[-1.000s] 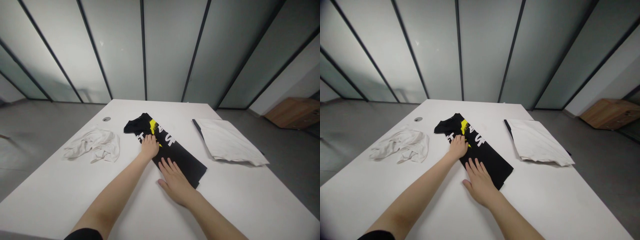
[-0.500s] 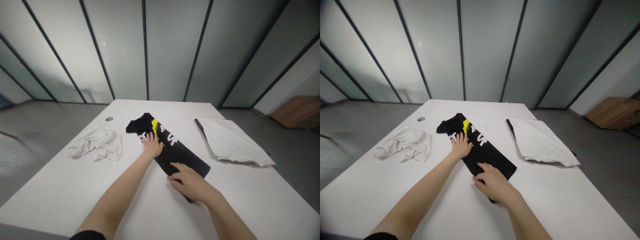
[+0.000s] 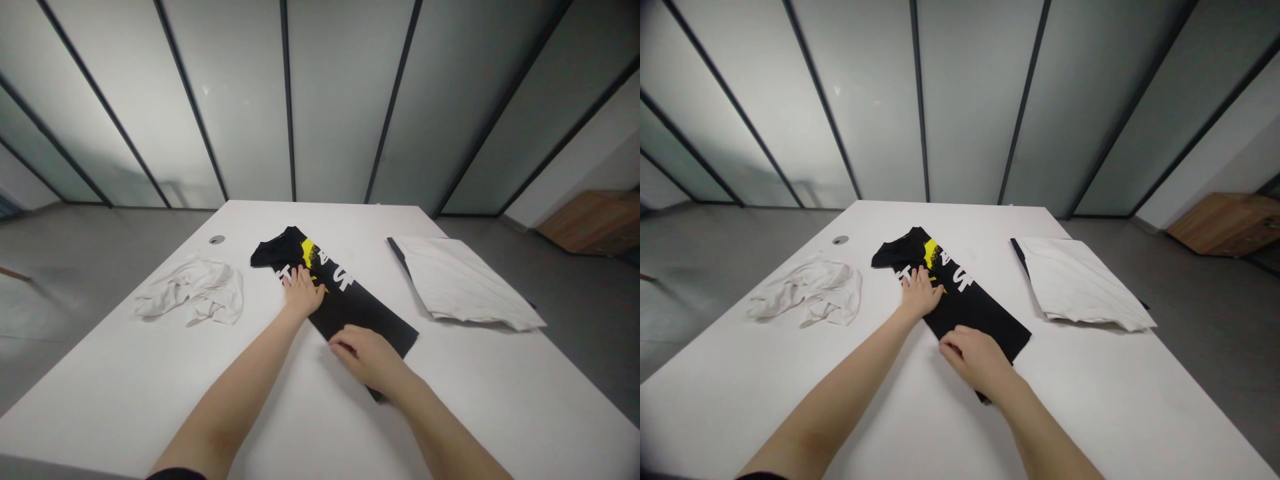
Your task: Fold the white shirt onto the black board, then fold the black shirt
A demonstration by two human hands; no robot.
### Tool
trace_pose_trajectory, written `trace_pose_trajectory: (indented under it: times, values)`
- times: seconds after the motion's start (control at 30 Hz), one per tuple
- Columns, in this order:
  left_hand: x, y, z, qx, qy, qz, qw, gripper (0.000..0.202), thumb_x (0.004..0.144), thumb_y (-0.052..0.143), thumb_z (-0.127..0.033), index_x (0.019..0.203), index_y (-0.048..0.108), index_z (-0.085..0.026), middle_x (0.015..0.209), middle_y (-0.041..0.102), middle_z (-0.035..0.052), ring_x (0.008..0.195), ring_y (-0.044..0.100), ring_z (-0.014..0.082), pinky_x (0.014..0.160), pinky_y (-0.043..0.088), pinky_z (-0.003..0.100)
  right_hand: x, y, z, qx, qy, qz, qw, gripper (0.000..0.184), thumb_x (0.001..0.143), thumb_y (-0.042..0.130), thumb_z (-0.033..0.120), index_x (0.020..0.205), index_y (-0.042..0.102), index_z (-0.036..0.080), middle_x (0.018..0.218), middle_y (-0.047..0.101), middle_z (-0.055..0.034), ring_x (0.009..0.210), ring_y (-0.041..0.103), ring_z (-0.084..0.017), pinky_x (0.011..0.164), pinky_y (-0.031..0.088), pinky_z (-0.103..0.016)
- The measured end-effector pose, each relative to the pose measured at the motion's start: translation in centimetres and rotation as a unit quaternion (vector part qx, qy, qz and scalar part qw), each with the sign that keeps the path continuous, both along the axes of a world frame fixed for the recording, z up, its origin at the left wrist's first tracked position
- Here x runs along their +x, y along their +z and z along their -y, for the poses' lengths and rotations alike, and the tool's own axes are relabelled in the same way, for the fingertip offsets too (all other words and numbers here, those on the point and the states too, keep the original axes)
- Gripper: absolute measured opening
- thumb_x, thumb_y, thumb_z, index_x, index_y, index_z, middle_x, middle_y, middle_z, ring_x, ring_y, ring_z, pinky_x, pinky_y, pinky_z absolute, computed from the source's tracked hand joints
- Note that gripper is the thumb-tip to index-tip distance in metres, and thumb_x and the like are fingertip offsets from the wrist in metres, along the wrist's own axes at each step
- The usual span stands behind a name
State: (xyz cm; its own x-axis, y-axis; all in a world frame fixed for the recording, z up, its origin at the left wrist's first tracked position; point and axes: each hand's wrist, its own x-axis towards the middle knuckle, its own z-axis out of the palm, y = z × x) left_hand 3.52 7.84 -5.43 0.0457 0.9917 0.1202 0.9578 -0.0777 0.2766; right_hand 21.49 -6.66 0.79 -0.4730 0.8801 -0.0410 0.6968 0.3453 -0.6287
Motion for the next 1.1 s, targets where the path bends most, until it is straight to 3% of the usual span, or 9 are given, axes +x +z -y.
trace_pose_trajectory:
  times: [0.07,0.23,0.47,0.57,0.63,0.73,0.8,0.9,1.1]
  values:
    - [0.0,0.0,0.1,0.012,0.007,-0.004,1.000,0.074,0.100,0.051,-0.050,0.158,0.042,-0.005,0.169,0.035,0.0290,0.158,0.029,0.0450,0.127,0.020,0.064,-1.2,-0.8,-0.1,-0.011,-0.020,-0.085,0.996,0.027,0.104,0.052,0.031,0.114,0.075,0.023,0.102,0.074,-0.0063,0.094,0.070,-0.019,0.083,0.052,-0.030]
    - [0.0,0.1,0.3,0.004,0.009,-0.016,1.000,0.076,0.100,0.049,-0.054,0.156,0.045,-0.003,0.168,0.033,0.0312,0.158,0.028,0.0464,0.128,0.019,0.061,-0.6,-2.7,-0.5,-0.332,-0.099,-0.162,0.924,0.022,0.103,0.053,0.036,0.097,0.065,0.018,0.079,0.070,-0.0025,0.062,0.069,-0.014,0.052,0.055,-0.023]
    - [0.3,0.3,0.6,0.015,0.032,-0.078,0.996,0.082,0.102,0.043,-0.057,0.160,0.042,0.000,0.172,0.024,0.0298,0.160,0.025,0.0454,0.128,0.024,0.057,3.9,-2.0,-1.0,-0.590,0.008,-0.061,0.805,0.036,0.093,0.068,0.049,0.084,0.067,0.014,0.072,0.073,-0.0074,0.055,0.070,-0.016,0.045,0.057,-0.023]
    - [0.5,0.3,0.7,0.001,0.039,-0.090,0.995,0.085,0.102,0.041,-0.059,0.162,0.038,0.001,0.170,0.030,0.0313,0.159,0.028,0.0447,0.128,0.024,0.056,4.0,-1.4,-1.4,-0.505,0.013,-0.106,0.857,0.037,0.090,0.071,0.052,0.100,0.069,0.016,0.075,0.074,-0.0054,0.052,0.068,-0.016,0.041,0.051,-0.022]
    - [0.5,0.3,0.6,-0.006,0.040,-0.093,0.995,0.086,0.102,0.039,-0.060,0.164,0.036,0.000,0.169,0.032,0.0305,0.159,0.028,0.0441,0.128,0.023,0.056,3.5,-1.5,-1.8,-0.336,-0.039,-0.176,0.925,0.036,0.095,0.063,0.052,0.110,0.069,0.019,0.085,0.076,-0.0060,0.060,0.070,-0.017,0.046,0.053,-0.024]
    - [0.3,0.1,0.3,-0.011,0.036,-0.092,0.995,0.088,0.102,0.037,-0.061,0.165,0.033,0.000,0.170,0.030,0.0296,0.159,0.026,0.0447,0.128,0.022,0.057,2.2,-2.5,-2.3,-0.029,-0.096,-0.164,0.981,0.031,0.101,0.055,0.042,0.117,0.072,0.021,0.113,0.077,-0.0116,0.106,0.074,-0.026,0.090,0.062,-0.043]
    - [0.1,-0.1,-0.1,-0.013,0.031,-0.089,0.995,0.089,0.102,0.036,-0.063,0.165,0.032,0.000,0.171,0.029,0.0292,0.159,0.025,0.0454,0.128,0.021,0.058,1.3,-3.6,-2.2,0.078,-0.078,-0.063,0.992,0.036,0.099,0.059,0.034,0.130,0.072,0.023,0.143,0.068,-0.0133,0.143,0.054,-0.034,0.120,0.041,-0.059]
    - [-0.5,-0.3,-1.1,-0.011,0.012,-0.089,0.996,0.092,0.101,0.035,-0.066,0.166,0.030,0.000,0.172,0.027,0.0285,0.160,0.022,0.0456,0.128,0.019,0.058,0.2,-4.7,-1.7,0.087,-0.043,0.075,0.992,0.053,0.099,0.061,0.032,0.152,0.060,0.026,0.169,0.042,-0.0099,0.161,0.024,-0.041,0.129,0.019,-0.066]
    - [-2.5,-0.1,-4.4,-0.022,-0.052,-0.109,0.992,0.092,0.102,0.031,-0.068,0.167,0.028,-0.002,0.174,0.023,0.0272,0.162,0.020,0.0434,0.129,0.017,0.056,-1.7,-3.7,0.0,0.043,-0.001,0.100,0.994,0.058,0.103,0.060,0.035,0.159,0.052,0.025,0.175,0.030,-0.0116,0.164,0.013,-0.040,0.130,0.015,-0.065]
